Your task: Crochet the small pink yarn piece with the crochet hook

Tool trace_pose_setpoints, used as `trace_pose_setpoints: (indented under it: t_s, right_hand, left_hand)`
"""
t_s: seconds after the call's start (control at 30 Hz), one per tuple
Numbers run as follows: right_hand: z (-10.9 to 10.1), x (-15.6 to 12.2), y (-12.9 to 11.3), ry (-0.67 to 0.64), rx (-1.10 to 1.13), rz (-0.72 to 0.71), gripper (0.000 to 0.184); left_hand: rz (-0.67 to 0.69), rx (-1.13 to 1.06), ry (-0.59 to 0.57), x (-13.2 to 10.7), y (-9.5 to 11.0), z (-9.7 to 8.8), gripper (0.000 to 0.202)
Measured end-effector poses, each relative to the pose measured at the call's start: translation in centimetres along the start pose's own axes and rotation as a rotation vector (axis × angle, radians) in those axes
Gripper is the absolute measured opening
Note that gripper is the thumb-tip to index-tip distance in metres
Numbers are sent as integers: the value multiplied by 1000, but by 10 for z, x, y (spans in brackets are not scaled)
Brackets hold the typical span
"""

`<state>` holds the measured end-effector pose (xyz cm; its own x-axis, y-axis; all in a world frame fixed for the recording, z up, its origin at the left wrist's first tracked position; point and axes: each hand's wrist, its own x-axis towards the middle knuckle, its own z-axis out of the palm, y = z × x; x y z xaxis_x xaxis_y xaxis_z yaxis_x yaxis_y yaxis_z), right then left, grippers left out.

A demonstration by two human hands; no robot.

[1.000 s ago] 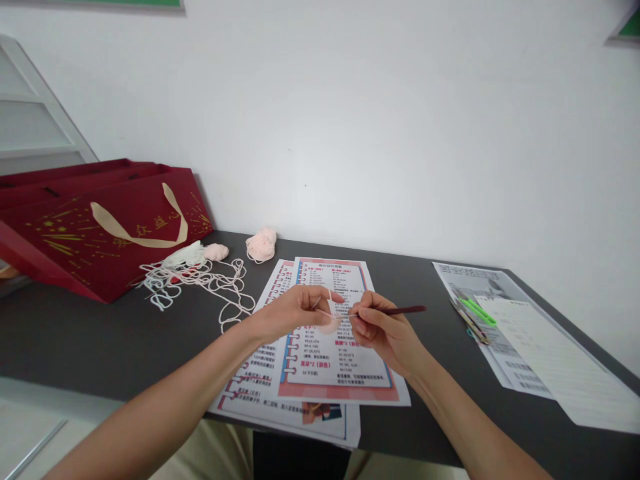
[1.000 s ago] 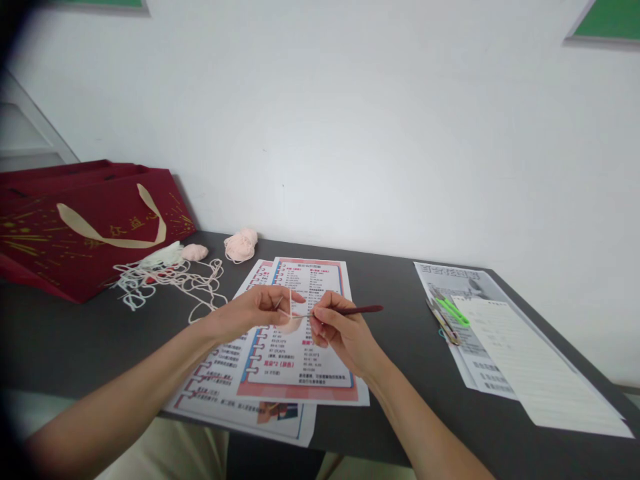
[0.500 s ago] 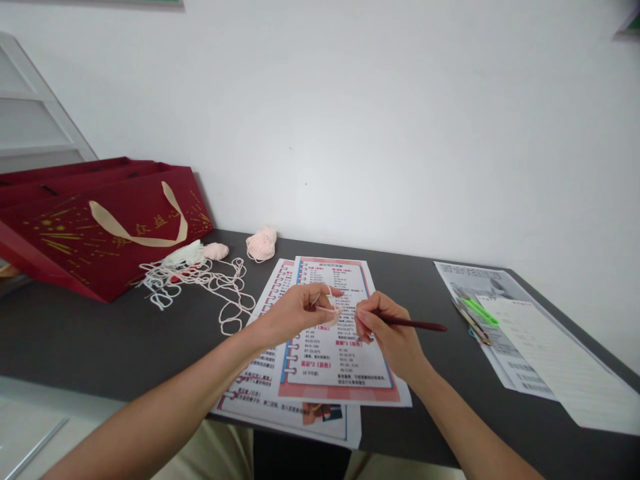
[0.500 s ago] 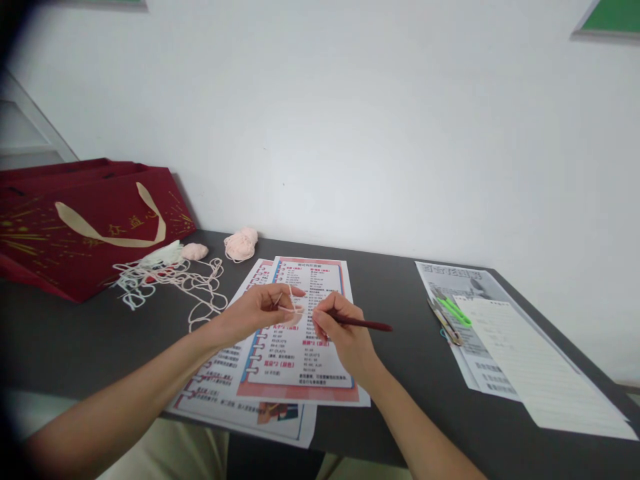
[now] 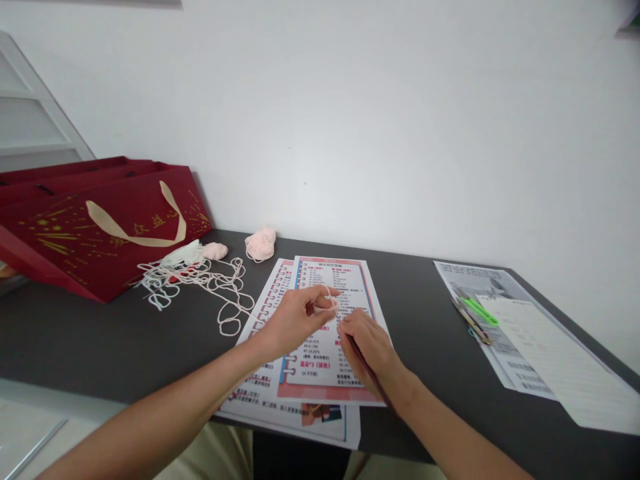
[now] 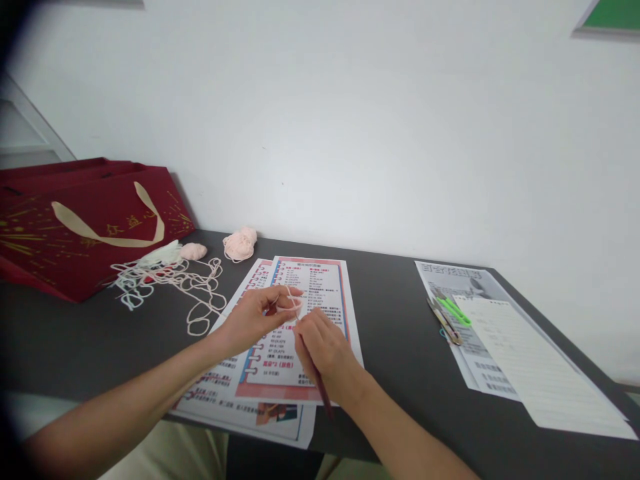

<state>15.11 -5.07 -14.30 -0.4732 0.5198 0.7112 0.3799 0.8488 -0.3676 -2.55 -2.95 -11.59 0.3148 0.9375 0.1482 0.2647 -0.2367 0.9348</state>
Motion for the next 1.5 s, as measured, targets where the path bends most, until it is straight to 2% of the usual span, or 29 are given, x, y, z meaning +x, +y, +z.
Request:
trace_pose_setpoints:
  t_s: [0.07,0.17,0.23,0.33,0.4,0.53,0.67,0.73,0.83,0.93,1.03,1.1,1.2,1.27,1.3,1.37,1.5]
  right_hand:
    - [1,0,1,-51,-59,-60,16]
    - [-4,2,2,-90,-187,-188,16]
    - [-5,2,3,-84,-292,-275,16]
    - [0,0,3,-25,-428,-281,16]
    - [6,-1,3,12,-424,-209,14]
    - [11,-3,2,84,-54,62,13]
    - [4,-2,2,148,257,395,7]
    - [0,1,3,157,369,508,11]
    - [-3,5,6,169,556,640,20]
    - [-7,6,9,161,635,703,21]
    - [-11,6,11,126,619,687,18]
    - [-13,7,11,112,729,701,18]
    - [-10,10,11,133,1006,765,18]
    - [-5,11,9,145,1071,769,17]
    - [-2,11,9,142,1032,742,16]
    - [3,7,7,119,797,639,12]
    - [11,-1,2,54,75,183,12]
  left_hand:
    - [-47,-102,-47,0,-1,1,12]
    - [-188,-375,-167,1,-3,0,35]
    - [-282,-499,-212,2,-3,1,42]
    - [-350,-560,-140,1,-2,5,41]
    - [-319,-569,-55,1,-1,8,41]
    - [-225,-512,16,1,-2,10,40]
    - [-171,-453,24,3,-6,3,41]
    - [-131,-400,8,4,-8,0,38]
    - [-75,-289,-5,4,-11,-2,24]
    - [-71,-222,-9,4,-10,-3,12]
    - [-110,-224,-38,5,-7,-5,11]
    - [-136,-259,-70,6,-5,-7,18]
    - [-144,-368,-116,5,-4,-7,33]
    - [-147,-447,-143,4,-5,-6,42]
    - [-153,-479,-151,4,-5,-5,46]
    - [-174,-528,-154,2,-5,-2,50]
    - [-235,-594,-120,-1,-5,6,50]
